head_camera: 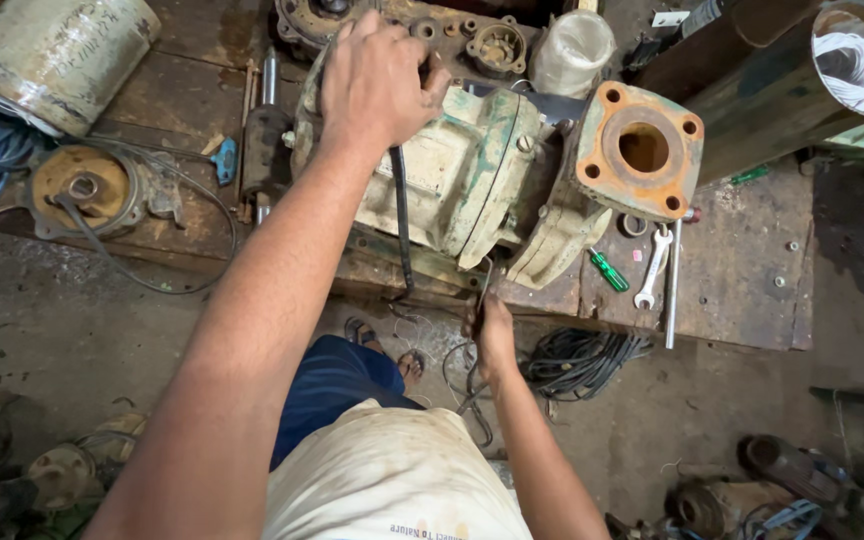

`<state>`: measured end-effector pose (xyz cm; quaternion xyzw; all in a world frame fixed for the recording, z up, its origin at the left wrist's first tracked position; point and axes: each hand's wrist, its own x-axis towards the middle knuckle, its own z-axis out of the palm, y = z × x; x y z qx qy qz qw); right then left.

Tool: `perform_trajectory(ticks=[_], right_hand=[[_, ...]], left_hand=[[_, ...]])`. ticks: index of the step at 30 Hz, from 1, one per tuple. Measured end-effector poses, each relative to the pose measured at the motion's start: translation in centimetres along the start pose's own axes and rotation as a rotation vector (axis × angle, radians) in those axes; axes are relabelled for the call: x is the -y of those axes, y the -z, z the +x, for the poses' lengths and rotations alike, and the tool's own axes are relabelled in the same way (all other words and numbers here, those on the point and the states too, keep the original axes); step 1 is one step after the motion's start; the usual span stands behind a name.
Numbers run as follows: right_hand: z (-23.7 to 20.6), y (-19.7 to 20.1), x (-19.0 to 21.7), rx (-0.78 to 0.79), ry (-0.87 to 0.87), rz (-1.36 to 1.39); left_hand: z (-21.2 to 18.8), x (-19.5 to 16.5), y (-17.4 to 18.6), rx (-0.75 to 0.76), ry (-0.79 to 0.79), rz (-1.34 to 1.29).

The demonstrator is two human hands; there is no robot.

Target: The person uses a wrench to tighten bolts on a motor housing, then uses a screwdriver to adjust a component on the motor. The person continues to tighten bolts and adjust parts on the motor throughout the clip.

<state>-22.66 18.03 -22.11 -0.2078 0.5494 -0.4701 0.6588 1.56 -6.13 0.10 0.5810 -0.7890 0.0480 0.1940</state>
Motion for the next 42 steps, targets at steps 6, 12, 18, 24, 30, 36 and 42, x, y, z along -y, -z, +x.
perform_trajectory(ticks=[6,12,18,24,30,36,42], right_hand=[[0.4,-0.5,0.6,0.058,-0.083,-0.02],[-4.8,-2.9,3.2,0.149,-0.156,0.245],[-8.2,-5.6,12.7,0.327,-0.543,1.214],[-8.7,-7.3,10.9,0.235,-0.275,1.306],[-9.5,-7.3,7.2,0.058,-0.275,0.939],[-7.6,-4.9,3.2,0.026,-0.269,0.47],[-2.6,0.2,-0.2,-0.021,-0.15,0.024]], left_hand=[[-0.2,-0.3,0.3,-0.01,-0.015,0.011],[0.0,-0.2,0.6,0.055,0.026,-0.044],[-0.7,-0.8,1.0,-0.135,0.006,-0.022],[-1.0,-0.7,1.5,-0.057,0.027,-0.131],[-0.2,-0.3,0.7,0.008,0.017,-0.031],[-0.3,-0.2,0.5,-0.037,-0.019,-0.011],[-0.2,-0.1,0.0,-0.022,-0.015,0.013]])
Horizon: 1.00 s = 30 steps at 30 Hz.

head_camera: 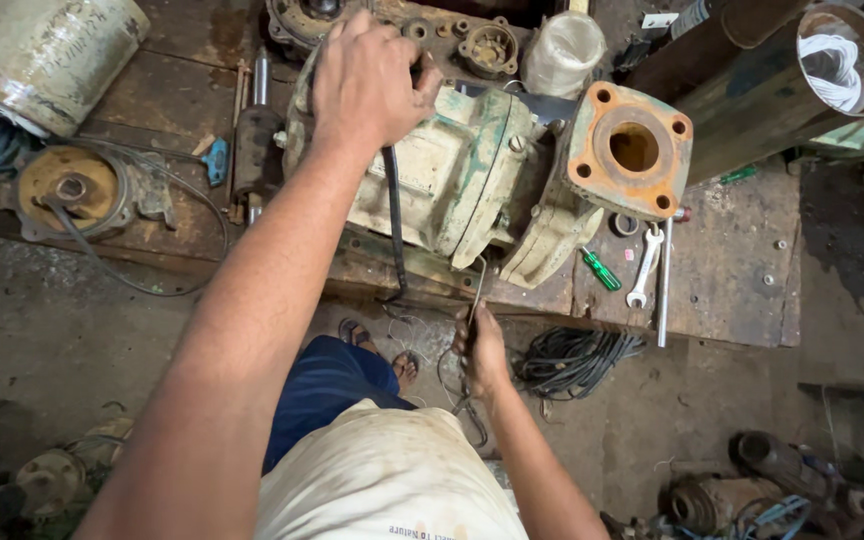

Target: The person uses a wrench to tighten bolts on a motor housing, then uses a screwdriver to adjust a component on the motor. The person continues to tighten bolts and adjust parts on the motor throughout the clip.

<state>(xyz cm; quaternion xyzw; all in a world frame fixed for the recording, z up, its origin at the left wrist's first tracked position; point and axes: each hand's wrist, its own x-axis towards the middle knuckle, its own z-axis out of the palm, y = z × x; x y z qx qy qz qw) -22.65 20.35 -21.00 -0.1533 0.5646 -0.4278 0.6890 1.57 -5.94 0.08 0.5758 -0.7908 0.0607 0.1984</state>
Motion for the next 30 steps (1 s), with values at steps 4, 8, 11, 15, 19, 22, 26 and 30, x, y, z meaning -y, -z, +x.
perform_trajectory(ticks=[4,8,11,15,19,22,26,30], right_hand=[[2.4,0.4,-0.2,-0.039,0.089,-0.219],[-0.9,-2.2,0.6,0.031,0.048,0.007],[-5.0,-3.9,3.9,0.188,-0.152,0.458],[-7.1,-3.9,10.1,0.344,-0.324,0.911],[-5.7,-4.5,10.4,0.366,-0.34,0.798],[-5.4,-4.5,8.1,0.426,-0.188,1.04],[-6.5,-4.5,5.6,0.266,-0.083,0.928],[-6.1,-4.6,3.9,0.158,-0.063,0.486]], left_hand=[[-0.1,0.1,-0.4,0.003,0.007,-0.021],[0.2,-0.1,0.0,0.012,0.01,-0.005],[0.1,-0.3,0.8,0.042,0.035,0.005],[-0.8,-0.7,1.4,-0.053,0.049,-0.108],[-0.4,-0.7,1.4,-0.031,0.034,-0.057],[-0.3,-0.7,1.3,-0.03,0.035,-0.068],[-0.5,-0.6,1.3,-0.043,0.022,-0.084],[-0.3,-0.5,1.2,-0.015,-0.002,-0.011]])
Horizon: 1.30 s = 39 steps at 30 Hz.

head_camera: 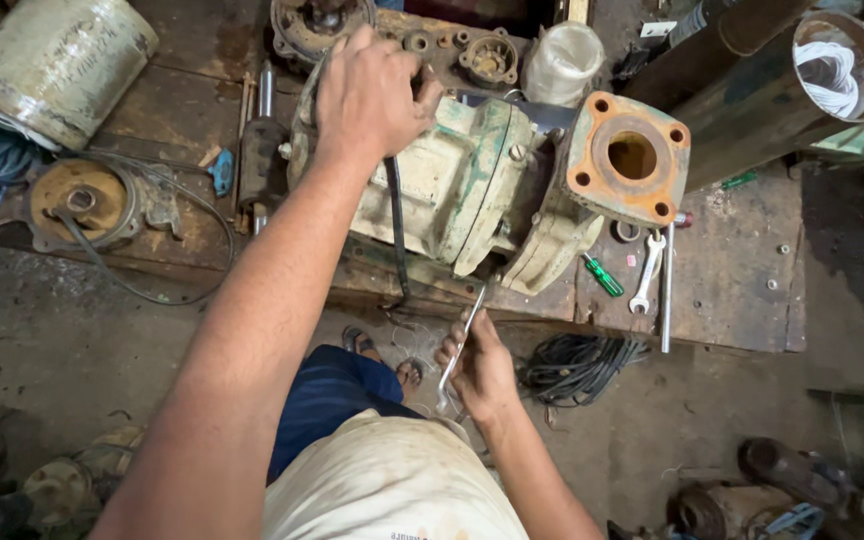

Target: The person uses a wrench to tighten bolts on a motor housing, then uses a screwdriver to adjust a component on the motor. The person continues to tighten bolts and adjust parts on the motor throughout the clip.

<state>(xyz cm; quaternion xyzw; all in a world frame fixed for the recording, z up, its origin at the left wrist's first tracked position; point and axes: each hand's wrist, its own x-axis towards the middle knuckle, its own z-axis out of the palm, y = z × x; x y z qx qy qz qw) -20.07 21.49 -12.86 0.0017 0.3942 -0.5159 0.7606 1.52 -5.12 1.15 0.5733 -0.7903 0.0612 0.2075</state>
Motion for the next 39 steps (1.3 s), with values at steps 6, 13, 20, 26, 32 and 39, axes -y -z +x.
perform_trajectory(ticks=[6,13,20,26,32,39], right_hand=[[4.8,4.7,-0.3,-0.031,0.081,-0.338],[8.6,6.7,0.0,-0.064,0.167,-0.615],[1.4,0.5,0.7,-0.098,-0.052,-0.355],[-1.2,-6.9,5.6,0.171,-0.435,0.66],[-4.1,-5.1,3.3,0.166,-0.242,0.404],[1.3,2.7,-0.1,0.021,-0.094,-0.203]], left_hand=[[0.2,0.2,-0.6,0.025,0.019,-0.032],[0.2,0.3,-0.7,0.029,0.01,-0.027],[0.5,0.2,-0.7,0.057,0.019,0.036],[0.0,-0.3,0.1,0.006,0.028,-0.045],[-0.5,-0.3,0.7,-0.092,0.008,-0.065],[-0.6,-0.2,0.5,-0.121,-0.018,-0.094]])
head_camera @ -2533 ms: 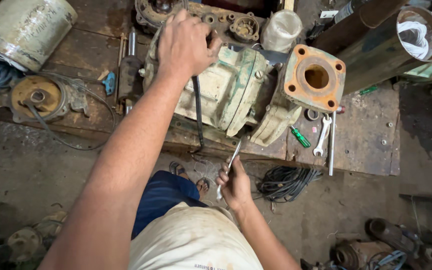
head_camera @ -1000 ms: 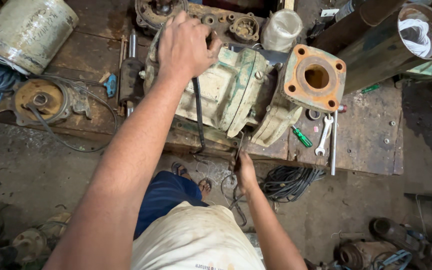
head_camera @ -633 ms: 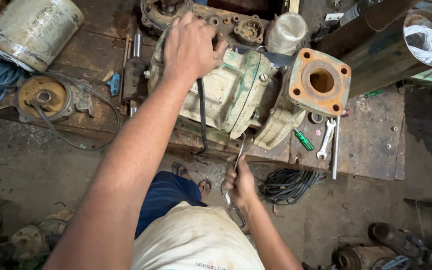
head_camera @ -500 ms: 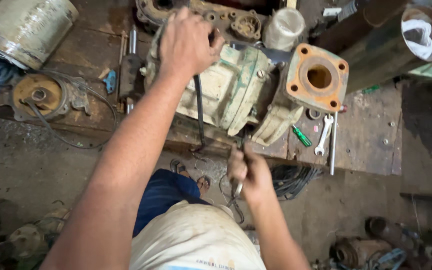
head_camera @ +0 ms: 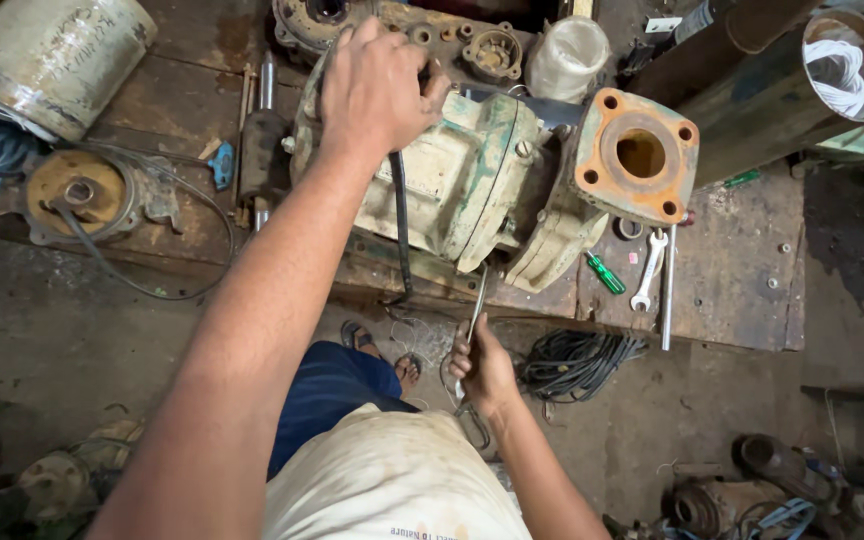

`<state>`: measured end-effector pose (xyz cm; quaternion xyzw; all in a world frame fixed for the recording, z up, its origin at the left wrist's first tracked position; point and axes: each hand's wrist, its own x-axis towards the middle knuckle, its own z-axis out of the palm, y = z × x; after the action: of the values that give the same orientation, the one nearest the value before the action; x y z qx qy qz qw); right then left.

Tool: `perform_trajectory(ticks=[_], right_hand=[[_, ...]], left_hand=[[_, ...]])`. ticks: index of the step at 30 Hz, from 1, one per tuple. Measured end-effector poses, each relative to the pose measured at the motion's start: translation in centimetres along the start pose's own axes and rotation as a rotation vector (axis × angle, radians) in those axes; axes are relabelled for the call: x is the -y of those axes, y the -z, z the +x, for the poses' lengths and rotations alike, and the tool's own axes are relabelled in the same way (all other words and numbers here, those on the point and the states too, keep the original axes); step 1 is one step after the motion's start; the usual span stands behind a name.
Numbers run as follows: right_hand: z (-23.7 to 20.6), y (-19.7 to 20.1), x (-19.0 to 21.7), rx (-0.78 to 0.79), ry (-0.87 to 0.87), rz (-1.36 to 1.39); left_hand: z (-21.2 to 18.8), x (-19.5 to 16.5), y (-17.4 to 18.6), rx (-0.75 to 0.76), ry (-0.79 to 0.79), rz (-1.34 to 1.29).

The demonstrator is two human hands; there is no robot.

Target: The person uses a wrench to tighten bolts on a motor housing, then uses a screwdriver to adjust a component on the motor. The person continues to tighten bolts and adjust parts on the motor throughout the clip.

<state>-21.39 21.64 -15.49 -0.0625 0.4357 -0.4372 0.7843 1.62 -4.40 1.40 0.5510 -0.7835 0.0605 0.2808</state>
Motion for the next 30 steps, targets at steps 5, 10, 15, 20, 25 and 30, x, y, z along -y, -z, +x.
perform_trajectory(ticks=[5,10,15,20,25,30], right_hand=[[4.1,4.2,0.1,0.014,0.002,-0.217],[6.8,4.9,0.5,-0.077,0.049,-0.404],[3.7,1.5,-0.2,-0.036,0.132,-0.382],[-5.1,-5.1,5.3,0.062,-0.102,0.324],[-3.9,-9.0,8.7,0.101,-0.136,0.762],[-3.5,-6.1,4.2,0.226,0.027,0.868]], left_hand=[[0.5,0.4,-0.9,0.12,0.019,0.078],[0.7,0.9,-1.9,0.163,0.015,0.134],[0.8,0.9,-1.9,0.193,0.067,0.107],[0.5,0.2,-0.8,0.02,0.017,0.108],[0.4,-0.4,0.1,0.176,0.095,0.023],[0.2,0.0,0.2,0.056,0.026,0.019]])
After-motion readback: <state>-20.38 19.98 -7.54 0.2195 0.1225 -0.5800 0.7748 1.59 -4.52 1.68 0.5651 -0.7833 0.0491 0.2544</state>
